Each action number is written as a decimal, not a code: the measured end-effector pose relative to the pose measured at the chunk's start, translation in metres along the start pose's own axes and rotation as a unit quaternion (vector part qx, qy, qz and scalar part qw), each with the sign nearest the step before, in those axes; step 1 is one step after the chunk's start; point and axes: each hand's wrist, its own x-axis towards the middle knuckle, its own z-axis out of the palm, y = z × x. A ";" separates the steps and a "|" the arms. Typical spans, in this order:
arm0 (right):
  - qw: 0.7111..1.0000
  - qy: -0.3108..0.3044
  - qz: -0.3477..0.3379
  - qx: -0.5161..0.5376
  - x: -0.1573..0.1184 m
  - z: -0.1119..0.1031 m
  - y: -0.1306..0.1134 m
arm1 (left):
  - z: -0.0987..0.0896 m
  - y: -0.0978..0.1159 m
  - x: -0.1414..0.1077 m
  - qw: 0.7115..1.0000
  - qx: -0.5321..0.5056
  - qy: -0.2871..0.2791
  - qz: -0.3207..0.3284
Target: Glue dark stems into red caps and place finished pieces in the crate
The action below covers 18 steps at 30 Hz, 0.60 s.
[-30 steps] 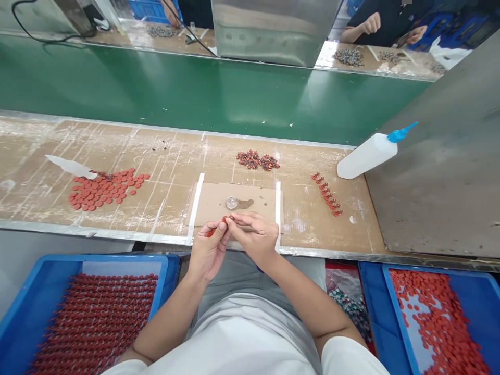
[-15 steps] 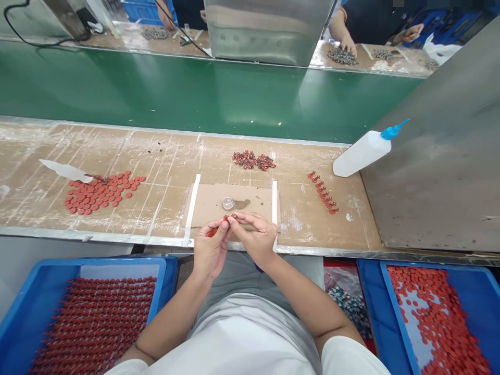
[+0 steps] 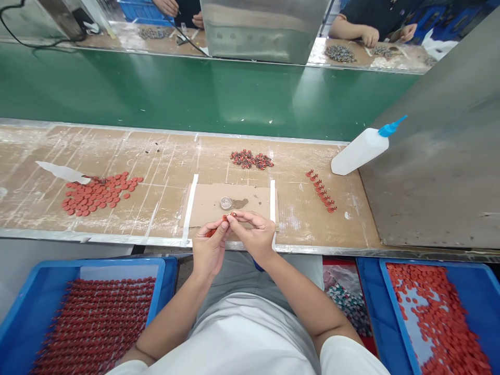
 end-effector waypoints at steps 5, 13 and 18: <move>0.999 0.022 0.021 0.045 -0.005 0.004 -0.003 | 0.002 -0.004 0.001 0.999 0.009 0.018 0.046; 1.000 0.007 0.004 0.022 -0.002 0.005 -0.005 | 0.001 -0.001 0.000 0.999 0.012 0.026 0.022; 1.000 -0.002 -0.004 0.016 -0.001 0.001 -0.005 | -0.001 -0.001 0.000 1.000 0.015 0.011 0.025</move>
